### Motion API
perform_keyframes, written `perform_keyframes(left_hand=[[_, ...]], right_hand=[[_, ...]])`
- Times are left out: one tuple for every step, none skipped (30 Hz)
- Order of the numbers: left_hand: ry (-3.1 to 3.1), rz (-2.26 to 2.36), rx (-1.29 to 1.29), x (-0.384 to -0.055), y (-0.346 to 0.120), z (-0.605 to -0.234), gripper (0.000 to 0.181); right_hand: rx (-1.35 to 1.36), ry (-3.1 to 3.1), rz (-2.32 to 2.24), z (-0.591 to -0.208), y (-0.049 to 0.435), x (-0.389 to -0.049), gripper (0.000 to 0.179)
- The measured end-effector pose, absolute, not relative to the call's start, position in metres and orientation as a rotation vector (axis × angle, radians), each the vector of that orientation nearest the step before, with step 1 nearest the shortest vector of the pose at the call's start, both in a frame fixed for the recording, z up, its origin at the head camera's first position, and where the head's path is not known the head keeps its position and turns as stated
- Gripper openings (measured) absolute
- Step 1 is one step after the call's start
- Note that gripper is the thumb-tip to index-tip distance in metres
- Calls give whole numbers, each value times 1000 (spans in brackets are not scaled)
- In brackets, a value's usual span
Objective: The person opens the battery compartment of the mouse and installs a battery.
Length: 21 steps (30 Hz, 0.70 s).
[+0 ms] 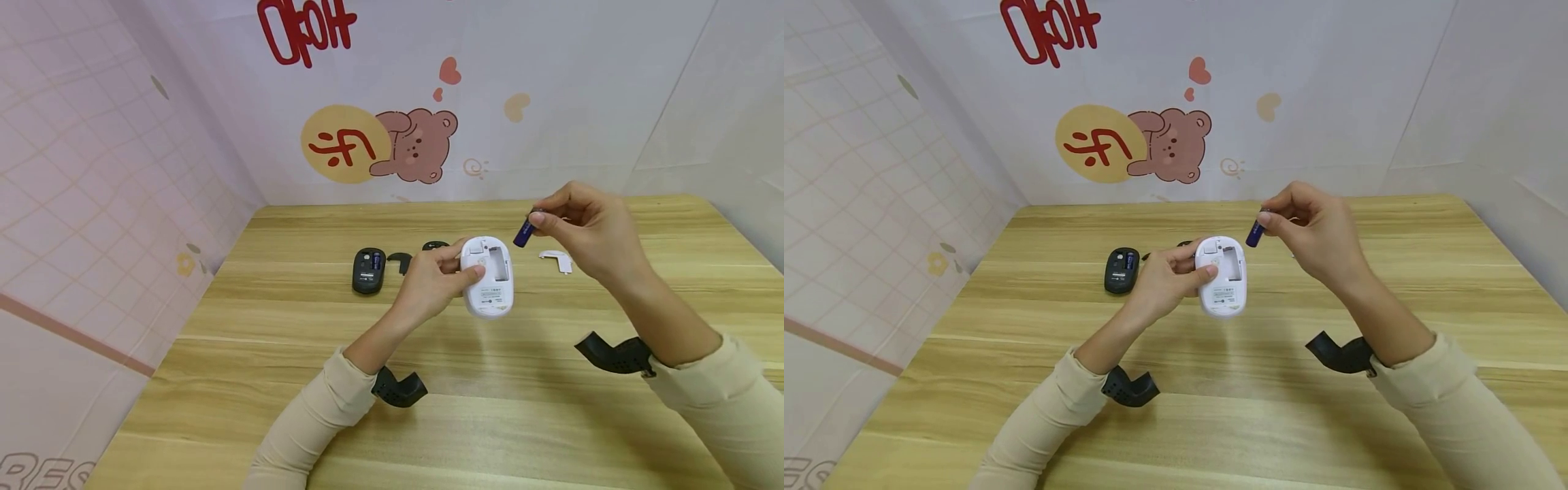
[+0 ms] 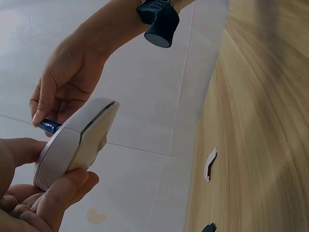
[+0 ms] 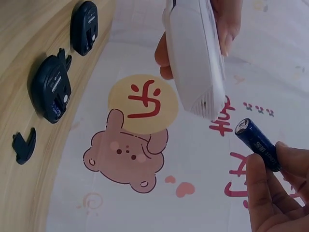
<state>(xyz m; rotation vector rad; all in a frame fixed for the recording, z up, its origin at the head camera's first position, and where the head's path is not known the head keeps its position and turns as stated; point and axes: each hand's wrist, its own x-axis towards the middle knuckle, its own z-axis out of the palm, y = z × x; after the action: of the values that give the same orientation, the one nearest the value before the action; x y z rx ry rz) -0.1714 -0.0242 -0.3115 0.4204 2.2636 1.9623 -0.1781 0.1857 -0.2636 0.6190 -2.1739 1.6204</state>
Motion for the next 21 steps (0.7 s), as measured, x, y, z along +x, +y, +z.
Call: perform_keyframes(left_hand=[[2265,1960,420,-171,-24,-311,49],[2266,1959,421,-171,-24,-311,49],[2266,1957,421,-171,-24,-311,49],[2265,1956,421,-171,-24,-311,49],[2265,1955,419,-171,-23,-311,49],[2266,1952,416,-171,-23,-311,49],[2263,1952,414,-171,-23,-311,49],[2259,1953,412,-171,-23,-311,50],[2256,1953,412,-171,-22,-311,50],[2254,1953,412,-171,-22,-311,50],[2253,1952,413,-171,-22,-311,50],[2250,1952,415,-171,-22,-311,50],[2246,1954,419,-172,-22,-311,50],[2246,1952,423,-172,-22,-311,50],[2245,1951,426,-171,-23,-311,50],[2243,1952,428,-171,-23,-310,50],[2240,1954,429,-171,-23,-310,50],[2237,1956,431,-171,-23,-310,50],[2233,1959,432,-171,-24,-310,50],[2231,1961,432,-171,-24,-310,50],[2231,1962,431,-171,-24,-309,50]], right_hand=[[625,-2174,1610,-263,185,-177,21],[631,-2176,1599,-263,183,-177,21],[633,-2180,1587,-263,182,-176,21],[635,-2184,1576,-263,181,-175,21],[641,-2185,1565,-264,180,-175,20],[645,-2190,1545,-263,178,-175,20],[652,-2195,1528,-264,177,-174,20],[661,-2201,1507,-264,175,-174,19],[673,-2206,1480,-264,174,-174,18],[688,-2210,1452,-265,172,-173,16],[704,-2213,1419,-265,171,-173,15],[719,-2216,1382,-266,169,-173,13],[736,-2217,1355,-267,167,-172,12],[754,-2218,1323,-267,166,-172,11],[769,-2216,1293,-268,164,-172,11],[784,-2211,1276,-269,163,-172,11],[794,-2206,1260,-270,162,-172,12],[801,-2201,1245,-270,162,-172,12],[809,-2197,1240,-271,161,-171,13],[817,-2191,1232,-271,160,-171,14],[825,-2186,1226,-272,160,-171,14]])
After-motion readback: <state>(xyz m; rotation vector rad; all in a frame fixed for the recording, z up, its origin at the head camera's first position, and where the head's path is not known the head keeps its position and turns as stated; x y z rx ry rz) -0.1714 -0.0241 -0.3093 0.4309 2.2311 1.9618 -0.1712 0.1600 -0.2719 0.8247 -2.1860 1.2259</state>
